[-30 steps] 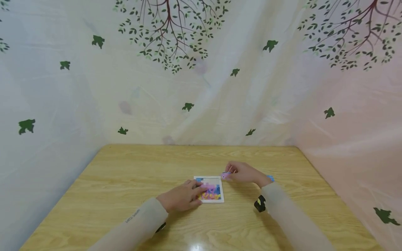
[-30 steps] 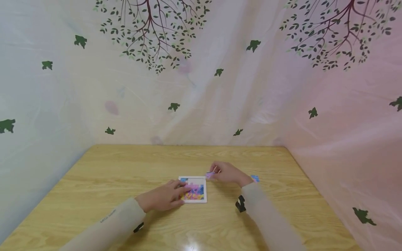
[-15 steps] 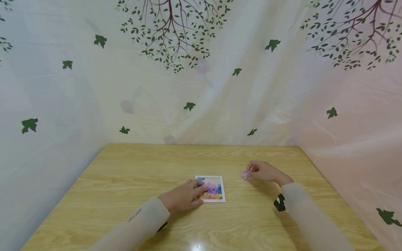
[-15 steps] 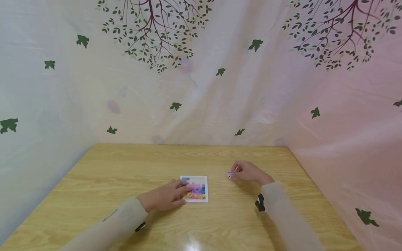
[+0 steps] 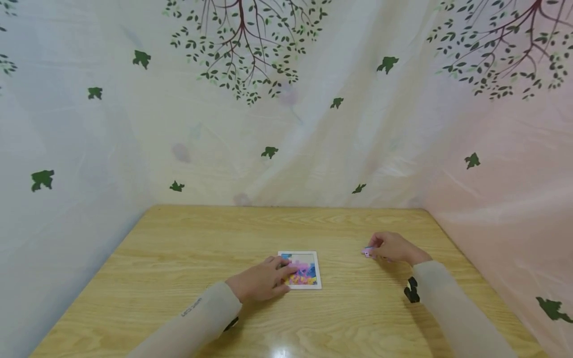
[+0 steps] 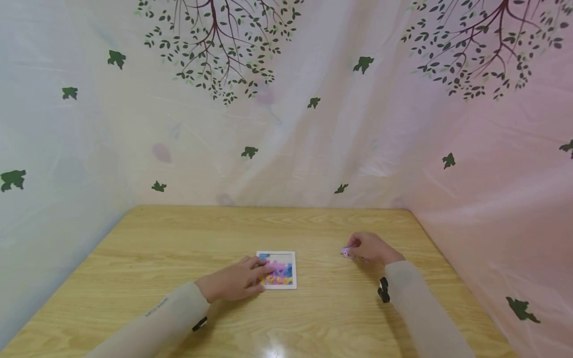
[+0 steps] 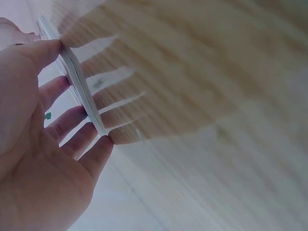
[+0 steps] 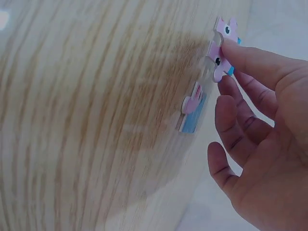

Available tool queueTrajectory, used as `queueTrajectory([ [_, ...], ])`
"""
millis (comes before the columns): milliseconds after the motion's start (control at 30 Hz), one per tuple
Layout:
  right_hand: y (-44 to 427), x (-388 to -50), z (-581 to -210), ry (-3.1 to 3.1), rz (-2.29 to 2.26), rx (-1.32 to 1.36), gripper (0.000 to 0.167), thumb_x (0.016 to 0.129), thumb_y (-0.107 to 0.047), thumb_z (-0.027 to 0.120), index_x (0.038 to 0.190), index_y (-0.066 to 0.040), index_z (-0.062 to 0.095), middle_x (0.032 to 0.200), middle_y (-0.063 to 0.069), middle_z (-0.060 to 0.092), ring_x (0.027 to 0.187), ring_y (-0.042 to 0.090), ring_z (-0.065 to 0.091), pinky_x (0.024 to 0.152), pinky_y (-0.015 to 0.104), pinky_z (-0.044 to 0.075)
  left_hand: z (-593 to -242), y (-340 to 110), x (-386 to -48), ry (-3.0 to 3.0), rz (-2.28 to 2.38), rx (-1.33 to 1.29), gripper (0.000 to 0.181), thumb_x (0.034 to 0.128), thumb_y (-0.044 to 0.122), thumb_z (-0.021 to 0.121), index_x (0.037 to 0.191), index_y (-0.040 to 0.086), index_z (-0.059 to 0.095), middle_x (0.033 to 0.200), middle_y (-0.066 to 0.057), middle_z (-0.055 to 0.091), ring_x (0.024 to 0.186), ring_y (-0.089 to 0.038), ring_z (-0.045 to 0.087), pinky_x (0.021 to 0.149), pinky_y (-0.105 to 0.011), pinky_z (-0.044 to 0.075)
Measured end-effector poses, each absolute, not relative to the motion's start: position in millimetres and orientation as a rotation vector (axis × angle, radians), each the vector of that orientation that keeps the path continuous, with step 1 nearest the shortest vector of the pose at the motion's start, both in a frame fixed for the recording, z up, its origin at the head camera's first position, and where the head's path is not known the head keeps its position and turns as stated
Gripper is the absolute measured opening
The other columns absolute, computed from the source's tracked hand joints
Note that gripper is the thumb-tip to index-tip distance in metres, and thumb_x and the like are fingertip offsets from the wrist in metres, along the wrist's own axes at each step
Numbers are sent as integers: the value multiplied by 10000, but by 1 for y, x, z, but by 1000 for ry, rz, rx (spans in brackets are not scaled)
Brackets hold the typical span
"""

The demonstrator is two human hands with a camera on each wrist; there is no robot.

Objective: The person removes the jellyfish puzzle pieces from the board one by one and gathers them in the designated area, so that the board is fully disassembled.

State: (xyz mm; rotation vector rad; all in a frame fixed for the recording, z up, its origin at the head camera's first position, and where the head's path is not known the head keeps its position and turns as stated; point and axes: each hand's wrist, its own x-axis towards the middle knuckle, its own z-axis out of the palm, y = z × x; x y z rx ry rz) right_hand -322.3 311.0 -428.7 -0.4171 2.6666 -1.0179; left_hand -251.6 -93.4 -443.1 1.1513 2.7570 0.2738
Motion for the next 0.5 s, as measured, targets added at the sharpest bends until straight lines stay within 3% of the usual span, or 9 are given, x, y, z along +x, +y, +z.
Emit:
queueTrajectory([
  [500, 314, -325, -433, 2679, -1018, -404, 218, 963, -182, 730, 1046, 5, 656, 846, 59, 617, 629, 154, 518, 528, 273, 462, -447, -95, -253, 2765, 281, 1147, 558, 1065, 361, 551, 1580, 188, 423, 1531, -107, 454, 1451, -376, 380, 1158, -503, 385],
])
